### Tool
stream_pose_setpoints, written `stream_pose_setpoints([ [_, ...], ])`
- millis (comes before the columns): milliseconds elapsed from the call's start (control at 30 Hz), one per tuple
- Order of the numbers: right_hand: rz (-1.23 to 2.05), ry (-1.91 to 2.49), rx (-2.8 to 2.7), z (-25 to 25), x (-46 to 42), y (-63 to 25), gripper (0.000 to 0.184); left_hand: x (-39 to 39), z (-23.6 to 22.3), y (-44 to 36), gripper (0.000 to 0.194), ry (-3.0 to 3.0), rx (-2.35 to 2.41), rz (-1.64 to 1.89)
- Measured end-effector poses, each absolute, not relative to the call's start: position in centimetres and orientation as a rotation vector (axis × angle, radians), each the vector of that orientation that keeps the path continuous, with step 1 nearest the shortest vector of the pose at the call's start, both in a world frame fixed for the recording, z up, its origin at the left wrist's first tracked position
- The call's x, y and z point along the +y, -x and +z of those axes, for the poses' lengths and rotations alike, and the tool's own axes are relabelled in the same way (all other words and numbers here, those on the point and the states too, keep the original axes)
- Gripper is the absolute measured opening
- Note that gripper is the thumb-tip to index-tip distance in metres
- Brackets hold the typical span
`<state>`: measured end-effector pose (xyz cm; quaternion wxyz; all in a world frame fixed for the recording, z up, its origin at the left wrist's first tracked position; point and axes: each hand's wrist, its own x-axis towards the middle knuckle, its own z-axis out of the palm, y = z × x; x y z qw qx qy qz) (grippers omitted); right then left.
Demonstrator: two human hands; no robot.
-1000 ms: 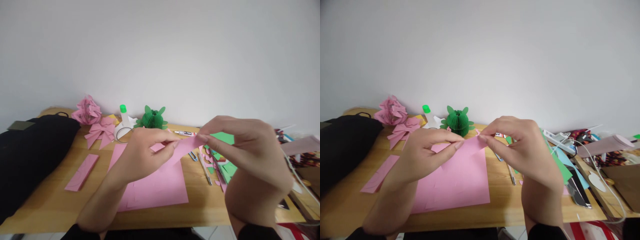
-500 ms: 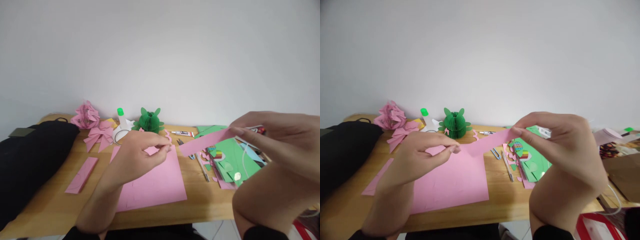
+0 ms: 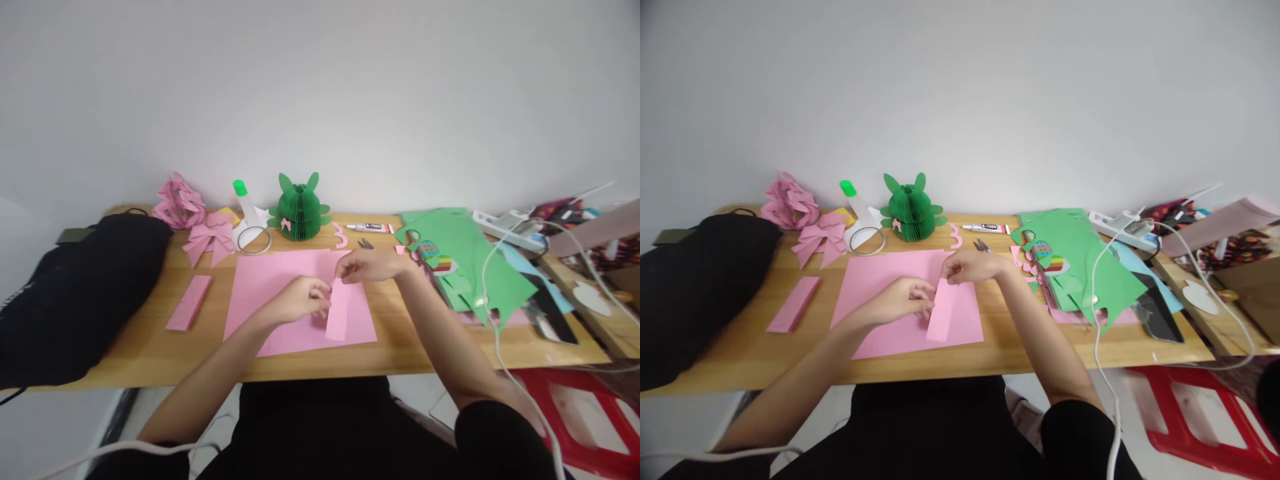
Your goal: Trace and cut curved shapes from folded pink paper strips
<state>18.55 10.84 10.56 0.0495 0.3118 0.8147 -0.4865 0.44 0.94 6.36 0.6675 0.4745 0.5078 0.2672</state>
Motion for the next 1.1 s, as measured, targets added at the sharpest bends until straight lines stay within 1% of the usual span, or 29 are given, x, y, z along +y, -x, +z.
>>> stream_pose_setpoints([
  [100,-1.528,-1.019,2.458,7.8,9.8,-16.8,0.011,-1.1,4.8,-0.4,0.01,-1.017,1.199,0.628],
  [167,-1.484,-1.144,2.475,6.9,9.6,-16.2,0.012,-1.9,4.4,-0.2,0.01,-1.005,1.249,0.675],
  [267,-1.267,-1.58,2.492,6.0,10.6,-16.0,0.016,-2.6,4.3,0.1,0.013,-1.011,1.319,0.739],
  [367,-0.984,-2.053,2.392,5.4,12.5,-15.9,0.028,-2.9,4.0,0.1,0.016,-1.032,1.365,0.774],
  [433,-0.898,-2.209,2.316,5.1,13.6,-15.7,0.033,-2.7,3.7,0.0,0.019,-1.052,1.393,0.78],
  [533,-0.895,-2.329,2.238,4.8,14.4,-15.2,0.034,-2.2,3.2,-0.2,0.022,-1.094,1.437,0.771],
  [667,-1.035,-2.419,2.209,4.8,14.3,-15.1,0.033,-1.3,2.9,-0.4,0.027,-1.18,1.485,0.732],
  [767,-1.198,-2.47,2.246,5.1,13.1,-16.0,0.029,-1.0,2.9,-0.3,0.033,-1.262,1.51,0.657],
  [867,-1.397,-2.487,2.284,5.3,10.1,-17.6,0.025,-1.2,2.9,0.1,0.042,-1.37,1.567,0.59],
  [967,-1.644,-2.362,2.295,5.4,5.6,-19.1,0.021,-1.9,3.3,0.5,0.054,-1.517,1.676,0.566],
  [1000,-1.718,-2.299,2.279,5.4,4.0,-19.4,0.021,-2.1,3.4,0.6,0.054,-1.568,1.717,0.56],
  [1100,-1.874,-2.182,2.234,4.8,0.3,-19.7,0.022,-2.7,3.4,1.3,0.043,-1.675,1.803,0.541],
])
